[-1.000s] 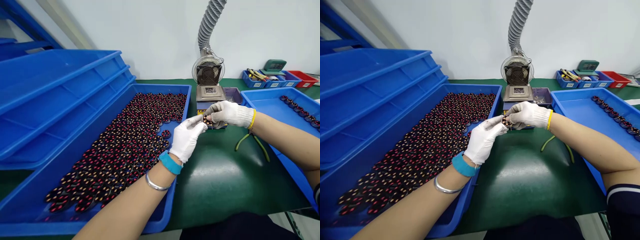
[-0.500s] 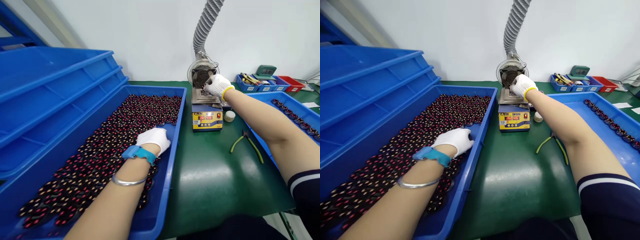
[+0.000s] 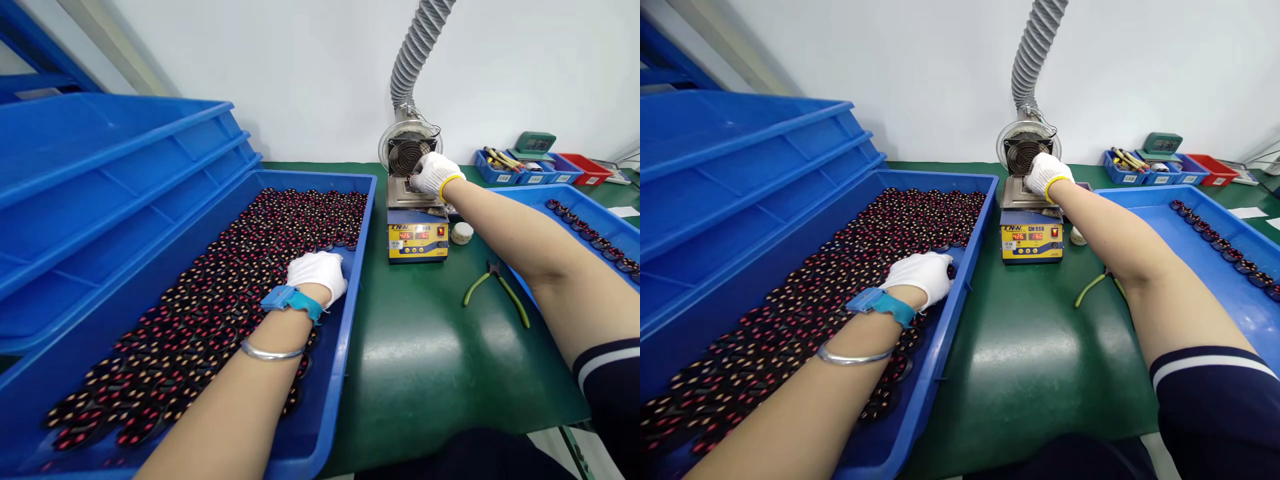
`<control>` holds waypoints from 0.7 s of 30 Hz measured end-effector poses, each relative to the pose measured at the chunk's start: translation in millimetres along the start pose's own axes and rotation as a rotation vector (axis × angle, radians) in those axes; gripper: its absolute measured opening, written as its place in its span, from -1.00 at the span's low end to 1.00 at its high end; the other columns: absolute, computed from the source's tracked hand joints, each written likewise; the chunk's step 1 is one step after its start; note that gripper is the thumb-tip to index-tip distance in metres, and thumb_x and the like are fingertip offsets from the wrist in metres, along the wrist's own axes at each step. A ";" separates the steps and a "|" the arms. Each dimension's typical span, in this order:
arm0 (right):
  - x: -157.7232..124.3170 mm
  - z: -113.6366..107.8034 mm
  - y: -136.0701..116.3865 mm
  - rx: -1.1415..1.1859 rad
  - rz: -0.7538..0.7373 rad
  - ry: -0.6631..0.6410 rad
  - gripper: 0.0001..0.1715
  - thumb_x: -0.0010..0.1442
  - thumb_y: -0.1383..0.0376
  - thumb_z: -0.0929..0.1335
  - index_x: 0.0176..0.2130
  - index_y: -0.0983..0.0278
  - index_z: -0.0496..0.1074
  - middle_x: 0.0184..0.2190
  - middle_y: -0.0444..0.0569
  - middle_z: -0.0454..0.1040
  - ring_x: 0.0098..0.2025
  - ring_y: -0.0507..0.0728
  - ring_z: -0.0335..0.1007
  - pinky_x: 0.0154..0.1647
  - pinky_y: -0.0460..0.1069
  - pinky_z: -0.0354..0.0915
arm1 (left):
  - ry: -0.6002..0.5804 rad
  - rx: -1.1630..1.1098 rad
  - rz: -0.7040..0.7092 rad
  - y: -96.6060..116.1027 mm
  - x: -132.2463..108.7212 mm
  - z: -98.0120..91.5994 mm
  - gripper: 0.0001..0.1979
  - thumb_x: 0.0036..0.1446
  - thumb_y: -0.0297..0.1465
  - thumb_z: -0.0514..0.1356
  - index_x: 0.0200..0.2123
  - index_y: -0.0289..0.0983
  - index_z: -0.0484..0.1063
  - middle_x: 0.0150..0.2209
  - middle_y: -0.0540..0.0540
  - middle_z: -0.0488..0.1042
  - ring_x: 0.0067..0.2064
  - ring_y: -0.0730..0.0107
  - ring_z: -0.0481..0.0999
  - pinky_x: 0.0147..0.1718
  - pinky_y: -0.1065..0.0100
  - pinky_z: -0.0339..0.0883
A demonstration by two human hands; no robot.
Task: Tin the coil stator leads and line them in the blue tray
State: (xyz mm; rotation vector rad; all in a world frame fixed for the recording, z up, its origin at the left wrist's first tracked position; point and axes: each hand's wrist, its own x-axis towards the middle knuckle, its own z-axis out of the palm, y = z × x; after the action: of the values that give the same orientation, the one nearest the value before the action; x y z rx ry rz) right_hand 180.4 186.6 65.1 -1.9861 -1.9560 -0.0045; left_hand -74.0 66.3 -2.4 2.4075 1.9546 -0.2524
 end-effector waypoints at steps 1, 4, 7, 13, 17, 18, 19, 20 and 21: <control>1.0 -0.9 0.5 0.007 -0.004 0.004 -0.59 0.07 0.18 0.36 -0.11 0.34 0.51 -0.15 0.10 0.50 -0.06 0.27 0.43 -0.02 0.15 0.32 | 0.016 0.003 0.006 -0.3 -0.6 0.7 -0.57 0.04 -0.22 0.08 -0.12 -0.33 0.52 -0.13 -0.36 0.54 -0.11 -0.13 0.50 -0.19 0.07 0.33; 3.4 -4.1 1.6 0.017 -0.007 0.020 -0.58 0.06 0.18 0.37 -0.12 0.36 0.51 -0.18 0.10 0.50 -0.08 0.26 0.44 -0.04 0.14 0.33 | 0.034 0.008 0.009 -1.5 -0.2 2.3 -0.59 0.03 -0.22 0.08 -0.13 -0.30 0.53 -0.15 -0.32 0.56 -0.10 -0.12 0.49 -0.19 0.07 0.31; 3.3 -4.8 1.6 0.024 -0.007 0.013 -0.60 0.06 0.20 0.37 -0.13 0.37 0.50 -0.19 0.12 0.50 -0.08 0.27 0.44 -0.04 0.14 0.33 | 0.022 0.006 -0.015 -2.9 2.7 2.4 -0.61 -0.03 -0.22 0.13 -0.15 -0.24 0.54 -0.18 -0.29 0.57 -0.10 -0.13 0.49 -0.19 0.05 0.31; -1.0 -5.5 1.2 0.080 0.010 0.016 -0.63 0.05 0.19 0.39 -0.18 0.37 0.52 -0.23 0.11 0.50 -0.09 0.28 0.44 -0.04 0.16 0.34 | 0.004 -0.012 -0.024 -4.5 3.7 0.7 -0.60 -0.04 -0.24 0.13 -0.14 -0.21 0.55 -0.19 -0.32 0.57 -0.09 -0.17 0.48 -0.18 0.02 0.30; -11.9 -23.6 10.1 0.322 0.024 -0.017 -0.73 0.10 0.16 0.38 -0.30 0.32 0.54 -0.44 0.00 0.48 -0.34 0.13 0.45 -0.21 0.07 0.40 | 0.004 -0.041 0.001 -7.1 7.6 6.5 -0.62 0.00 -0.23 0.10 -0.18 -0.24 0.56 -0.22 -0.30 0.58 -0.17 -0.12 0.53 -0.24 0.09 0.32; -18.6 -30.6 15.3 0.430 0.038 -0.038 -0.73 0.11 0.15 0.38 -0.30 0.31 0.53 -0.48 -0.02 0.46 -0.42 0.08 0.42 -0.29 0.04 0.40 | 0.009 -0.059 -0.002 -8.7 9.6 8.4 -0.63 -0.03 -0.23 0.11 -0.21 -0.25 0.56 -0.24 -0.30 0.58 -0.19 -0.15 0.54 -0.26 0.08 0.32; -27.4 -38.2 22.0 0.538 0.055 -0.055 -0.74 0.12 0.16 0.38 -0.30 0.31 0.52 -0.50 -0.04 0.45 -0.48 0.03 0.37 -0.36 0.00 0.40 | 0.025 -0.098 -0.010 -10.4 11.8 9.8 -0.66 -0.06 -0.22 0.14 -0.26 -0.25 0.57 -0.28 -0.31 0.58 -0.21 -0.19 0.54 -0.27 0.05 0.32; -38.4 -46.2 30.4 0.639 0.070 -0.068 -0.75 0.13 0.17 0.38 -0.29 0.31 0.51 -0.51 -0.06 0.44 -0.53 -0.02 0.32 -0.42 -0.04 0.38 | 0.046 -0.150 -0.013 -12.1 13.8 10.2 -0.69 -0.09 -0.22 0.17 -0.32 -0.24 0.57 -0.34 -0.30 0.58 -0.23 -0.22 0.54 -0.28 0.01 0.32; -51.4 -54.4 40.5 0.722 0.088 -0.080 -0.78 0.14 0.20 0.38 -0.29 0.32 0.50 -0.52 -0.08 0.43 -0.56 -0.05 0.29 -0.46 -0.08 0.36 | 0.080 -0.234 -0.018 -13.4 15.5 9.0 -0.74 -0.13 -0.22 0.20 -0.40 -0.24 0.56 -0.42 -0.29 0.56 -0.27 -0.25 0.53 -0.28 -0.03 0.31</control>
State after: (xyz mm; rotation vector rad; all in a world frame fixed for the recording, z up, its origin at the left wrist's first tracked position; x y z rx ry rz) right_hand 230.3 124.0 93.6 -1.5865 -1.5848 0.7064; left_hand -84.9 83.0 -12.5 2.2844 1.9157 0.0699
